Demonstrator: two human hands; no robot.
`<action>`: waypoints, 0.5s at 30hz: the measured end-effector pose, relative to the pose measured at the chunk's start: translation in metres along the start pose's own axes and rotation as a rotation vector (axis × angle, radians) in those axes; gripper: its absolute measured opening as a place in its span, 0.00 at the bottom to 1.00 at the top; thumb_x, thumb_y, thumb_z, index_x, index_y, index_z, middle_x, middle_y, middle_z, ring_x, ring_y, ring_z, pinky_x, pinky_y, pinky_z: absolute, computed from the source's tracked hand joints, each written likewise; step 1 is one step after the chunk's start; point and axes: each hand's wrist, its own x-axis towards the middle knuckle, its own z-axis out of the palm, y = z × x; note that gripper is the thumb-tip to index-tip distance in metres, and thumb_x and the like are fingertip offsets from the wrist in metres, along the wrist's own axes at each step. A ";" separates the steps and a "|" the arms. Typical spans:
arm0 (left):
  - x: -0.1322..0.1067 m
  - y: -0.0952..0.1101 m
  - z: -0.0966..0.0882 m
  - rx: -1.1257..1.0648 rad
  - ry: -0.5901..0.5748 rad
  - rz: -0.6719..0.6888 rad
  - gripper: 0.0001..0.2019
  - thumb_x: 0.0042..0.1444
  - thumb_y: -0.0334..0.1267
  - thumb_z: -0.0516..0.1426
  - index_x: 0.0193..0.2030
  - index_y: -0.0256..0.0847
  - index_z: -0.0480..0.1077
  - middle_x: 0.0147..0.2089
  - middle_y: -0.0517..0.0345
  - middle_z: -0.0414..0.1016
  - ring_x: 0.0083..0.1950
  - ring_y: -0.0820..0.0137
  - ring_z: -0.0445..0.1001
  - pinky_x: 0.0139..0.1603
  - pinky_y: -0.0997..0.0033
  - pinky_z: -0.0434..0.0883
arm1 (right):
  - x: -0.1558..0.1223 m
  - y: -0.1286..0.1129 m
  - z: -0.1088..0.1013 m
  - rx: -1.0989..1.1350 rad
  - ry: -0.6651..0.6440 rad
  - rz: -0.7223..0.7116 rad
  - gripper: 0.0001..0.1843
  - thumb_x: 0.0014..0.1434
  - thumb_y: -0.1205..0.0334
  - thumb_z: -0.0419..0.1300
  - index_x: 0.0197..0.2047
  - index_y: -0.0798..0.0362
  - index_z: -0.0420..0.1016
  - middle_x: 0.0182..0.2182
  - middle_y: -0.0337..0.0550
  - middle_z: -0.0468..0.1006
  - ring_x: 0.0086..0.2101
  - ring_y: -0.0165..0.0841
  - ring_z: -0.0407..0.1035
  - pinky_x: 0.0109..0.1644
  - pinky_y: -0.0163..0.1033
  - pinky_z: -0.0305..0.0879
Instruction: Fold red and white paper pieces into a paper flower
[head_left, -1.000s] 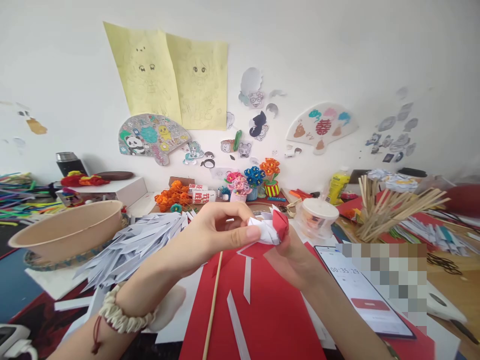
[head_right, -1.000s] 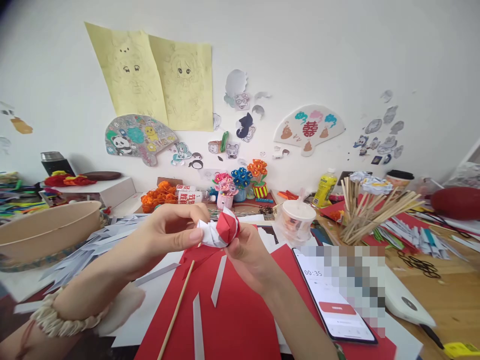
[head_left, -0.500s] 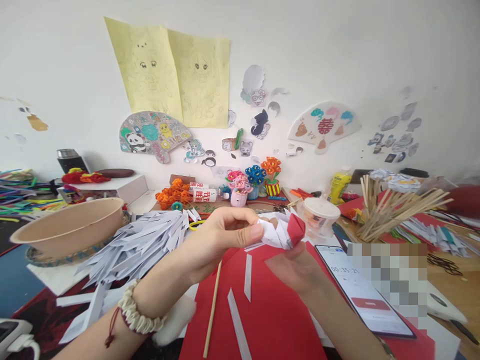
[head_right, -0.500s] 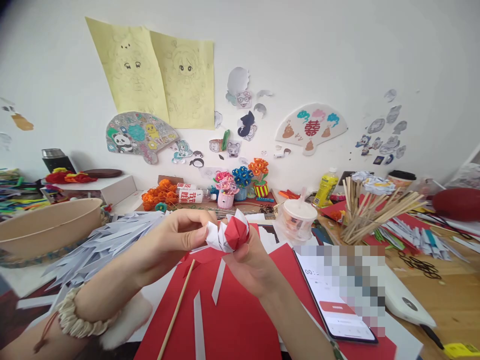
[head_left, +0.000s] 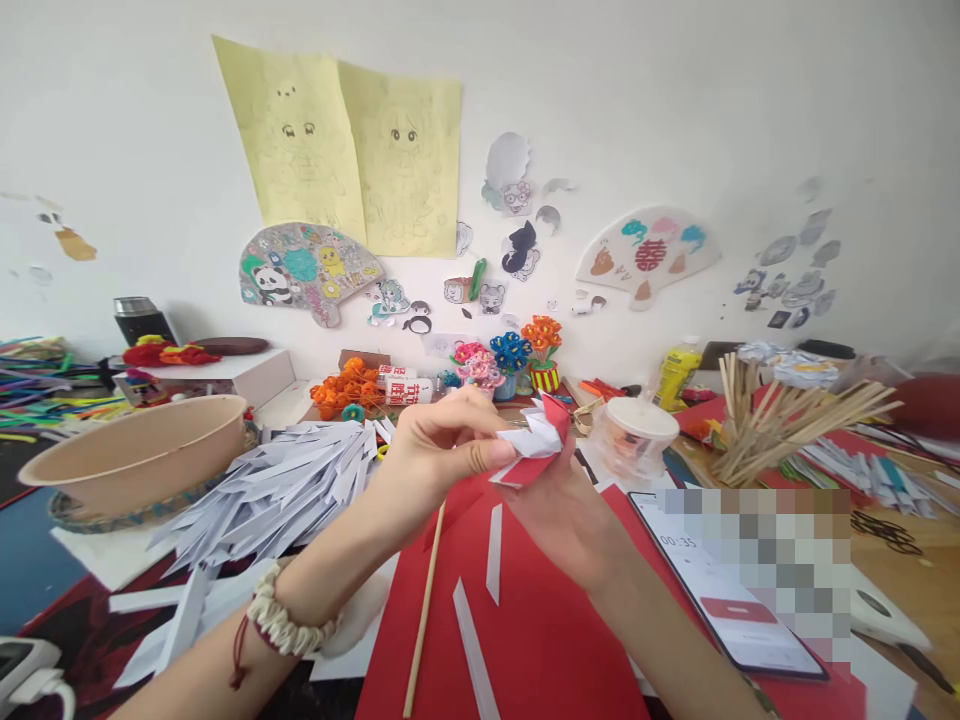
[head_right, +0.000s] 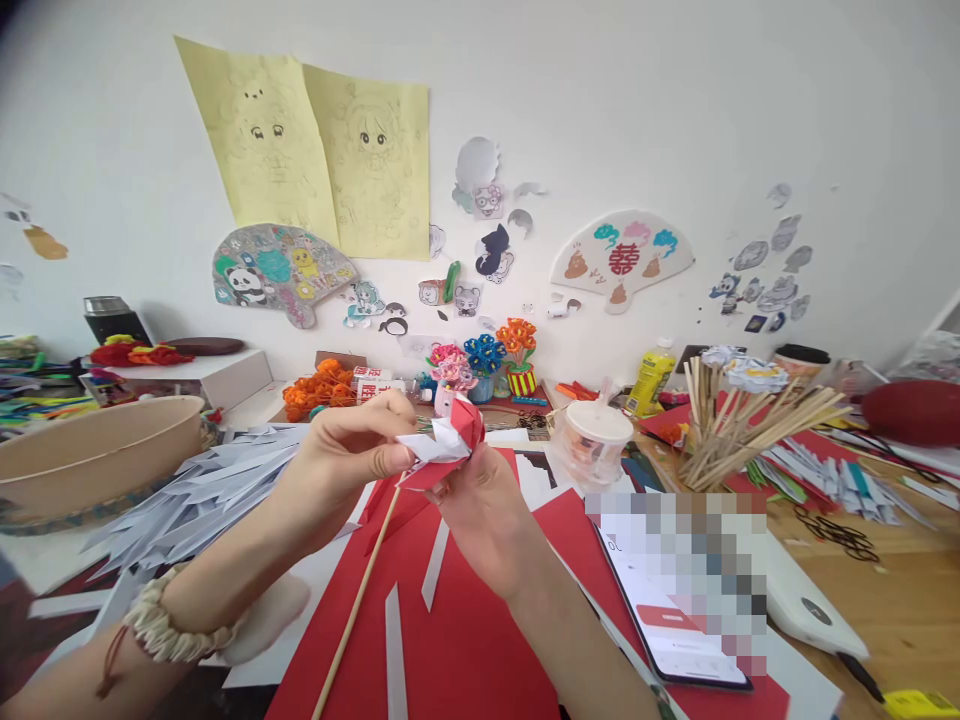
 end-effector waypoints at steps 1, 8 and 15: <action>0.000 -0.001 -0.001 0.045 0.014 0.042 0.02 0.47 0.36 0.71 0.28 0.46 0.83 0.31 0.59 0.68 0.36 0.70 0.66 0.38 0.68 0.64 | 0.000 0.000 0.000 0.002 0.022 -0.002 0.17 0.58 0.39 0.65 0.35 0.43 0.80 0.32 0.40 0.73 0.31 0.35 0.60 0.38 0.41 0.63; 0.001 -0.008 -0.006 0.144 0.004 0.078 0.01 0.50 0.38 0.69 0.31 0.49 0.84 0.31 0.57 0.69 0.37 0.68 0.66 0.40 0.66 0.64 | 0.001 0.000 0.003 0.020 0.082 0.012 0.21 0.56 0.35 0.63 0.35 0.44 0.77 0.27 0.38 0.67 0.27 0.34 0.51 0.32 0.40 0.54; 0.001 -0.008 -0.001 0.026 -0.012 -0.045 0.06 0.49 0.41 0.69 0.27 0.42 0.82 0.29 0.58 0.68 0.33 0.71 0.66 0.37 0.69 0.67 | 0.000 0.001 -0.002 0.041 -0.027 0.084 0.20 0.59 0.37 0.61 0.30 0.44 0.77 0.26 0.38 0.65 0.26 0.34 0.51 0.34 0.42 0.54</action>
